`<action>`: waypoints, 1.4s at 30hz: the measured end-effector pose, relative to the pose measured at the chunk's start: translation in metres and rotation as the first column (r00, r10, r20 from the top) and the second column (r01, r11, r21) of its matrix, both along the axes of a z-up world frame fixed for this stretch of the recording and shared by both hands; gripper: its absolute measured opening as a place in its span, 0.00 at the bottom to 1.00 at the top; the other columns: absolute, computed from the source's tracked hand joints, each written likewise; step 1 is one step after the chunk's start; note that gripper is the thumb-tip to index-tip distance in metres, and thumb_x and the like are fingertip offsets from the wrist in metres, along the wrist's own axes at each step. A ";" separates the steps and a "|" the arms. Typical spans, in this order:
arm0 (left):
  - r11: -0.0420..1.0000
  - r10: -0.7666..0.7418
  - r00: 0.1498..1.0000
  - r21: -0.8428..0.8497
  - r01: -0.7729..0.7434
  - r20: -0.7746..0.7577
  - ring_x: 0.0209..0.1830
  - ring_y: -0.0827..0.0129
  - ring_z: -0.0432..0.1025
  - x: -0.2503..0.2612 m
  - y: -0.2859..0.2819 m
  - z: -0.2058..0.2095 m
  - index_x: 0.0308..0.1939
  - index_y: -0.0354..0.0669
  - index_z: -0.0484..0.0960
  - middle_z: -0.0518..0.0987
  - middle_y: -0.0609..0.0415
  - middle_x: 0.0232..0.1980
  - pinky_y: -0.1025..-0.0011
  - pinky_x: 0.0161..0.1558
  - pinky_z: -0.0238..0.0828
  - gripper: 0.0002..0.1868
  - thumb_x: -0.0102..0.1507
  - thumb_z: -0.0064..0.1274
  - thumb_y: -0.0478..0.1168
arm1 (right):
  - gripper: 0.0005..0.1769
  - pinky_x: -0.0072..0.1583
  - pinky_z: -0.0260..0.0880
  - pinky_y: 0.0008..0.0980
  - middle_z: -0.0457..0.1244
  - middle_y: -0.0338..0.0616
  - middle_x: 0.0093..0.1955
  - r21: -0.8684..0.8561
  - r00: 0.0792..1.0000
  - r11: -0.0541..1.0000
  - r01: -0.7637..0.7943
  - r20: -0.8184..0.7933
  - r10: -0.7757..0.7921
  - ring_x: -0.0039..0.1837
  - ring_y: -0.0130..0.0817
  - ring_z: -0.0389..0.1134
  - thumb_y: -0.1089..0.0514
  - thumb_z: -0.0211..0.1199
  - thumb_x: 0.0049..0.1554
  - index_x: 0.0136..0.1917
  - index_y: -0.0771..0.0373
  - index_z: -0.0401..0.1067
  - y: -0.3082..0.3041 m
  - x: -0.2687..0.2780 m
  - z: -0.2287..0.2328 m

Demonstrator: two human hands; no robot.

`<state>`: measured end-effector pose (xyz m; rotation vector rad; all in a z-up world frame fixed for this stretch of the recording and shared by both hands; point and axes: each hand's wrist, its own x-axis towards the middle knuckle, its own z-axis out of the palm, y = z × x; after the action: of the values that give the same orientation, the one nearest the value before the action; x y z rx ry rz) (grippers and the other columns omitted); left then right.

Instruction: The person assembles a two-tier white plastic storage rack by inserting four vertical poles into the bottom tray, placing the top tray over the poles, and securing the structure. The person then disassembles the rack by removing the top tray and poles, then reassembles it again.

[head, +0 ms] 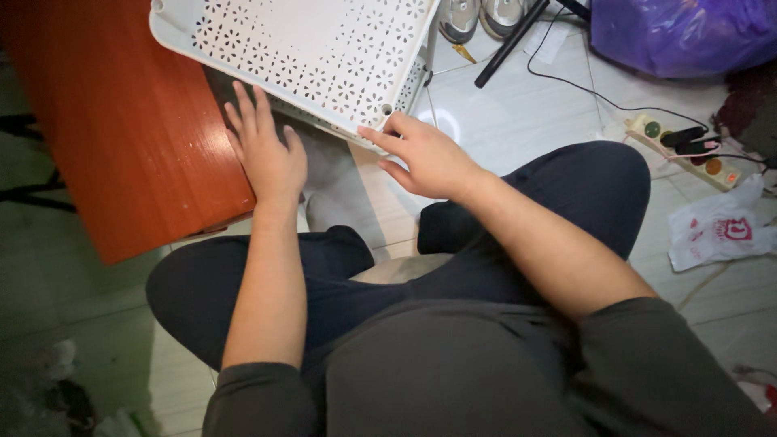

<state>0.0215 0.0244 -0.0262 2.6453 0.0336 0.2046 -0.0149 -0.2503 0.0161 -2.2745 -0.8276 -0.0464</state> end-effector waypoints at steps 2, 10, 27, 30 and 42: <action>1.000 0.004 0.999 -0.024 -0.003 0.038 0.86 0.41 0.38 -0.001 -0.004 0.002 0.83 0.43 0.55 0.44 0.46 0.87 0.41 0.80 0.32 0.39 0.68 0.51 0.36 | 0.29 0.54 0.70 0.42 0.63 0.49 0.55 0.019 1.000 0.999 -0.028 -0.009 0.029 0.53 0.48 0.67 0.59 0.66 0.59 0.74 0.52 0.69 -0.005 0.005 -0.001; 0.928 -0.356 0.929 0.152 0.339 0.103 0.86 0.51 0.40 -0.014 -0.056 0.021 0.80 0.52 0.61 0.51 0.52 0.85 0.41 0.80 0.28 0.31 0.74 0.49 0.49 | 0.19 0.51 0.73 0.34 0.61 0.49 0.56 0.230 0.917 0.888 0.399 -0.084 -0.390 0.52 0.37 0.70 0.66 0.67 0.62 0.65 0.66 0.66 -0.085 0.066 -0.019; 0.863 -0.505 0.829 0.105 0.495 0.239 0.64 0.61 0.73 -0.006 -0.101 0.009 0.72 0.45 0.72 0.79 0.53 0.58 0.46 0.79 0.45 0.26 0.69 0.55 0.37 | 0.11 0.46 0.69 0.44 0.71 0.50 0.48 0.104 0.902 0.897 0.430 -0.088 -0.422 0.43 0.47 0.71 0.59 0.69 0.63 0.56 0.67 0.74 -0.087 0.153 -0.119; 0.861 -0.505 0.831 0.078 0.502 0.234 0.61 0.62 0.73 -0.007 -0.101 0.011 0.71 0.46 0.73 0.80 0.54 0.56 0.46 0.77 0.45 0.26 0.69 0.56 0.36 | 0.10 0.48 0.70 0.44 0.71 0.52 0.46 0.140 0.902 0.892 0.430 -0.038 -0.429 0.46 0.48 0.72 0.61 0.68 0.63 0.55 0.68 0.74 -0.084 0.155 -0.131; 0.863 -0.501 0.836 0.050 0.503 0.226 0.60 0.64 0.74 -0.005 -0.101 0.015 0.71 0.47 0.74 0.80 0.57 0.55 0.48 0.77 0.45 0.25 0.69 0.55 0.35 | 0.08 0.47 0.68 0.43 0.70 0.53 0.44 0.093 0.875 0.872 0.481 -0.108 -0.471 0.44 0.48 0.71 0.59 0.63 0.67 0.53 0.68 0.76 -0.081 0.162 -0.141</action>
<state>0.0164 -0.0768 -0.0112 2.4944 -0.7306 0.3273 0.1470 -0.3310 -0.1247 -2.2972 -0.1948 -0.2196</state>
